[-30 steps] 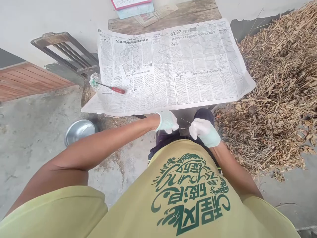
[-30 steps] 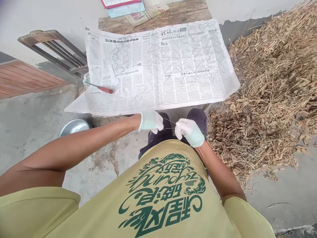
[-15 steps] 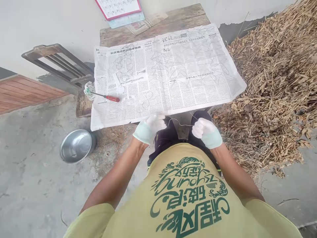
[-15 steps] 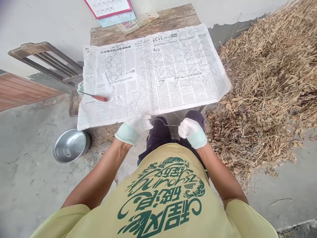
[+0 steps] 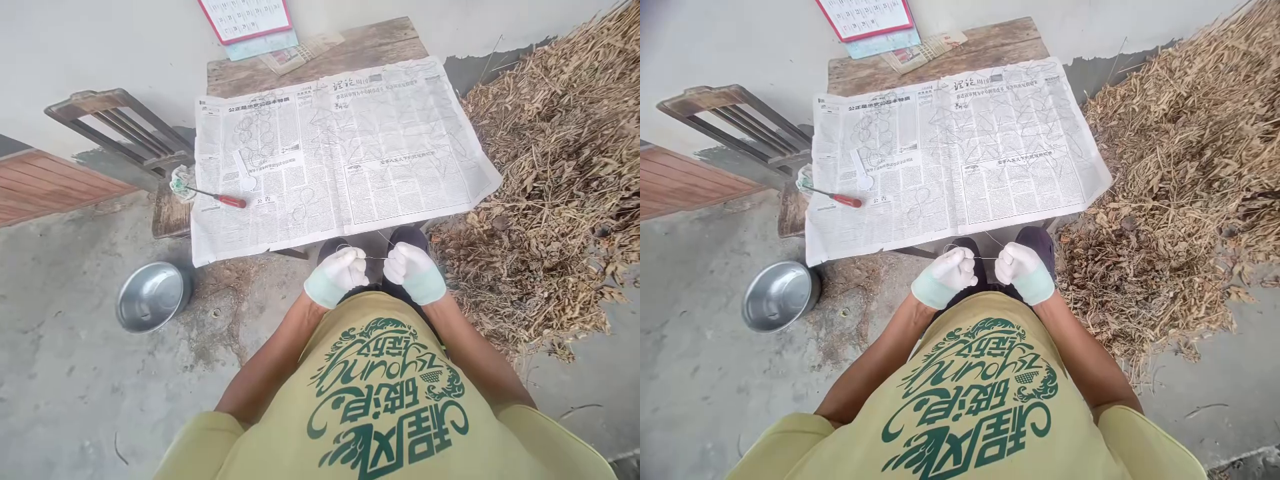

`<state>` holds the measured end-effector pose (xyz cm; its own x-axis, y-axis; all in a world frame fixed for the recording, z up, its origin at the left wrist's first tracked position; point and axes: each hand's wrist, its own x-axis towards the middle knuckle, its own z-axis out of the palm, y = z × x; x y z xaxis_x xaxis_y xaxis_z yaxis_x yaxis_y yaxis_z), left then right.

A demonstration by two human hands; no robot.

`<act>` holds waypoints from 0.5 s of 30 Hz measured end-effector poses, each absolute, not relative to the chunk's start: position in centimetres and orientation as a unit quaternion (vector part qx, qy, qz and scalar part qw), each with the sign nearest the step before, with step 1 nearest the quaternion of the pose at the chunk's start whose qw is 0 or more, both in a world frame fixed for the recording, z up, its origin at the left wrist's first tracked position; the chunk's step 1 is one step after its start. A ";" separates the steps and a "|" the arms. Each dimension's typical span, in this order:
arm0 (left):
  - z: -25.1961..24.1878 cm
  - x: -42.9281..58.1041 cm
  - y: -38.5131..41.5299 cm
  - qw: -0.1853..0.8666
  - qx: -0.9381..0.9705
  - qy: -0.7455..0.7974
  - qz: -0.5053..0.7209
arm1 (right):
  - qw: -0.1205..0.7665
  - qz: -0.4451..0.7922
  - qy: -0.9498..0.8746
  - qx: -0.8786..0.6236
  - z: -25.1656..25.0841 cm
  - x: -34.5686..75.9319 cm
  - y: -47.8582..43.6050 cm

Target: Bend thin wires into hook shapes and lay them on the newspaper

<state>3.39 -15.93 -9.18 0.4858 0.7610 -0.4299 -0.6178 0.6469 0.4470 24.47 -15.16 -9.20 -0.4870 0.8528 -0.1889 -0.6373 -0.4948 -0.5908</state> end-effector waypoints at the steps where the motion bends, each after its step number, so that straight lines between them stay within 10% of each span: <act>1: -9.3 3.6 -16.1 0.857 0.108 0.302 0.403 | 0.447 0.831 -0.236 -0.233 -9.1 24.6 -15.2; 15: -7.6 4.9 -17.7 0.881 0.122 0.271 0.369 | 0.356 0.757 -0.446 -0.318 -11.6 25.3 -11.5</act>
